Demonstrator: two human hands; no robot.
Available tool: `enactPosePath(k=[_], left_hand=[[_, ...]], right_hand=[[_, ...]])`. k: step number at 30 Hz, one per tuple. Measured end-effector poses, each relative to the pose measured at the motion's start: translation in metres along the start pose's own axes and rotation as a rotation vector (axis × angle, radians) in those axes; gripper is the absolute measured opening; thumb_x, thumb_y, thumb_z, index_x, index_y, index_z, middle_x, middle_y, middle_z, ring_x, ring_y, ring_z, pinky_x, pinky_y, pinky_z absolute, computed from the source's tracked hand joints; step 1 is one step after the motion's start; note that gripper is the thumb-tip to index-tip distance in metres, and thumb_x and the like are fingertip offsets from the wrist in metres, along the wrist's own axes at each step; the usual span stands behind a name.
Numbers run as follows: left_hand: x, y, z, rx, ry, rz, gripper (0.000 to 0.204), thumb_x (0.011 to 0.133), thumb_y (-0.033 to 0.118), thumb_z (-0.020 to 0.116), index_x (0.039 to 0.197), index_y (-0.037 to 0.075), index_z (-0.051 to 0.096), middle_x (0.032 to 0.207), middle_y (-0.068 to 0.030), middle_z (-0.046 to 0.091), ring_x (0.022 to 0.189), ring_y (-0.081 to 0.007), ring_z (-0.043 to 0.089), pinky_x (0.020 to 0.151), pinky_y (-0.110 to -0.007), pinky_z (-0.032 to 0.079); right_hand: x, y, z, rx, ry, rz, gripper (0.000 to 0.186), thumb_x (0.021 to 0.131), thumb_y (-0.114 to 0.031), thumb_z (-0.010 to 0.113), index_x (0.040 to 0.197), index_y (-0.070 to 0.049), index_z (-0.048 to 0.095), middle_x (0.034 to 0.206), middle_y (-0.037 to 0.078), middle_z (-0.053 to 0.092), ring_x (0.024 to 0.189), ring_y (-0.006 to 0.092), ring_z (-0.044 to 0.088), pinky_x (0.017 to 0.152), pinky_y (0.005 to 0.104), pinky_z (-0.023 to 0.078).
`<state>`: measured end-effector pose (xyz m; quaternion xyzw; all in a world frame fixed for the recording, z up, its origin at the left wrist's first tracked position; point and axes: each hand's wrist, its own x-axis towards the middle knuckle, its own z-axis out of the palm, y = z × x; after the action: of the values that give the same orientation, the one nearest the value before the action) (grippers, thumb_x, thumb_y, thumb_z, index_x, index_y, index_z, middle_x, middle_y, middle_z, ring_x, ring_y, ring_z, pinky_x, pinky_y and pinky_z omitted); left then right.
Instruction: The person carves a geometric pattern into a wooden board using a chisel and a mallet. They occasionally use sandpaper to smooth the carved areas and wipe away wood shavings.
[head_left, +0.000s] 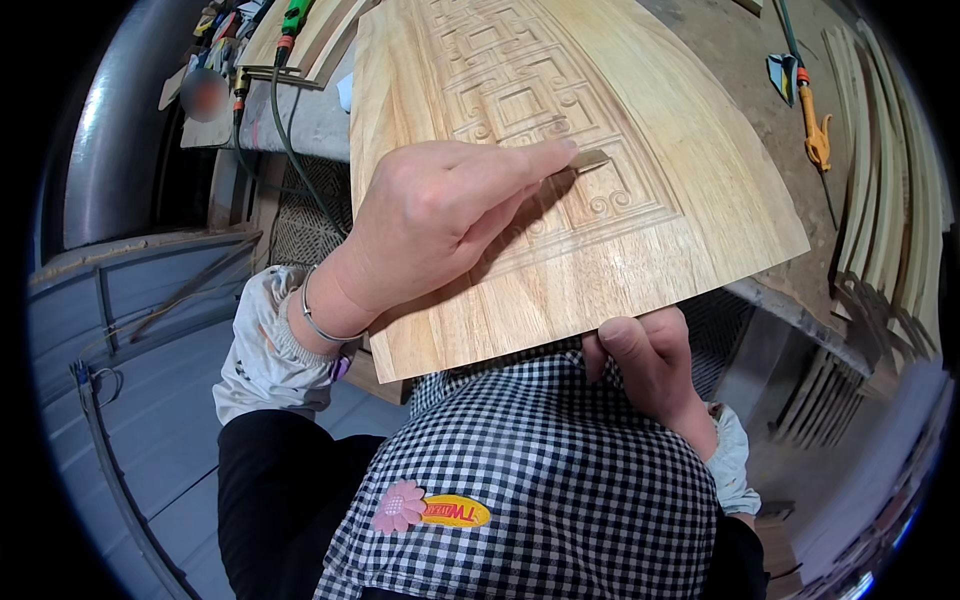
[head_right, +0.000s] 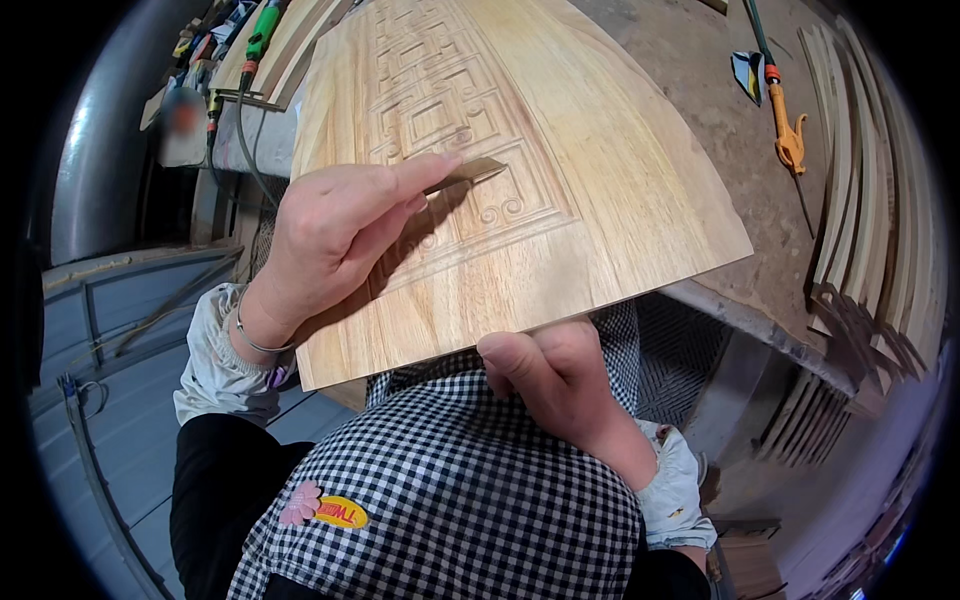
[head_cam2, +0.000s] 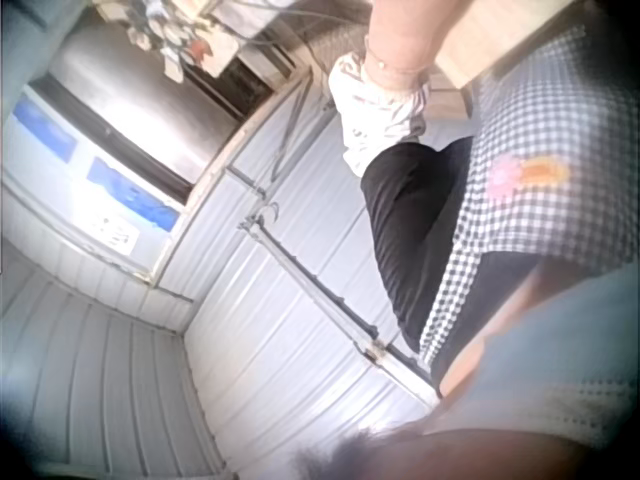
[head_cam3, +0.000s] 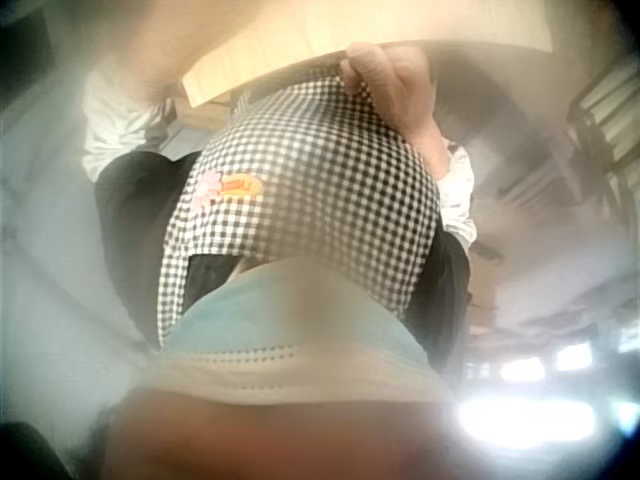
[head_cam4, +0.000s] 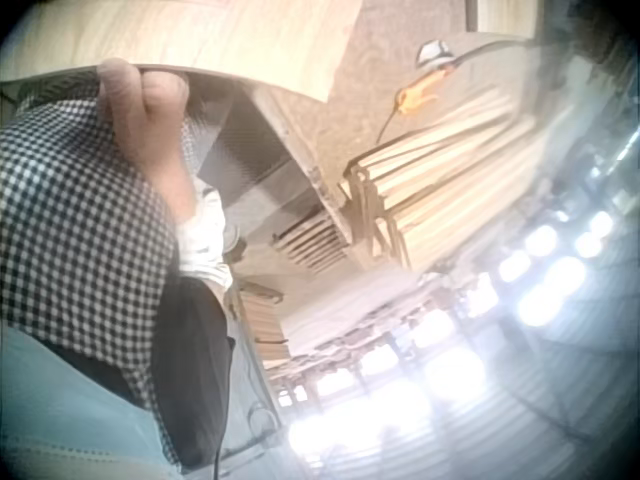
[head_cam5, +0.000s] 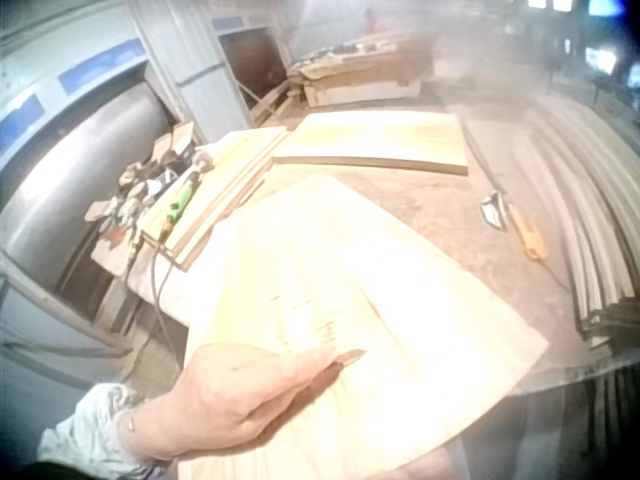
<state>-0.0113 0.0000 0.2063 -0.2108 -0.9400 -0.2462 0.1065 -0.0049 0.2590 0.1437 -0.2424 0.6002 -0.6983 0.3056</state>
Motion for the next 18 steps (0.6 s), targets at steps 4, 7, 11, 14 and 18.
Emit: enactPosePath(k=[4,7,11,14,18], left_hand=[[0.0024,0.0008,0.0011,0.046,0.033,0.045,0.033,0.091,0.005,0.074,0.124,0.003,0.073,0.076,-0.0094,0.071,0.065,-0.0231,0.070,0.059,-0.034,0.054],[0.0026,-0.0002,0.0018,0.060,0.053,0.077,0.032,0.089,0.007,0.078,0.120,0.003,0.074,0.071,-0.0066,0.070,0.061,-0.0212,0.069,0.055,-0.034,0.053],[-0.0006,0.0031,-0.0006,0.046,-0.015,0.026,0.035,0.095,0.000,0.069,0.130,0.003,0.072,0.079,-0.0115,0.071,0.067,-0.0242,0.069,0.061,-0.035,0.052],[-0.0006,0.0034,-0.0003,0.082,-0.006,0.036,0.036,0.093,-0.001,0.071,0.129,0.003,0.073,0.077,-0.0108,0.070,0.065,-0.0238,0.068,0.060,-0.035,0.051],[0.0001,0.0064,-0.0027,0.132,-0.029,0.042,0.038,0.091,-0.001,0.072,0.129,0.003,0.073,0.075,-0.0103,0.069,0.064,-0.0234,0.067,0.058,-0.035,0.050]], right_hand=[[-0.0009,0.0014,-0.0006,0.009,-0.013,0.018,0.058,0.113,-0.035,0.051,0.069,-0.001,0.067,0.064,0.006,0.065,0.062,0.0165,0.061,0.059,0.0291,0.048],[-0.0007,0.0010,-0.0009,0.000,-0.014,0.018,0.057,0.113,-0.035,0.051,0.069,-0.001,0.067,0.064,0.006,0.065,0.061,0.0164,0.060,0.059,0.0290,0.047],[-0.0007,0.0013,-0.0009,0.003,-0.018,0.013,0.057,0.113,-0.034,0.051,0.069,-0.001,0.066,0.064,0.006,0.065,0.061,0.0162,0.060,0.059,0.0290,0.047],[-0.0006,-0.0003,-0.0009,-0.012,-0.018,0.017,0.057,0.113,-0.033,0.050,0.069,0.000,0.066,0.064,0.006,0.065,0.061,0.0161,0.060,0.059,0.0291,0.048],[-0.0008,0.0004,0.0011,0.003,0.005,0.018,0.055,0.112,-0.030,0.053,0.067,-0.001,0.066,0.061,0.006,0.065,0.058,0.0164,0.061,0.057,0.0295,0.048]])
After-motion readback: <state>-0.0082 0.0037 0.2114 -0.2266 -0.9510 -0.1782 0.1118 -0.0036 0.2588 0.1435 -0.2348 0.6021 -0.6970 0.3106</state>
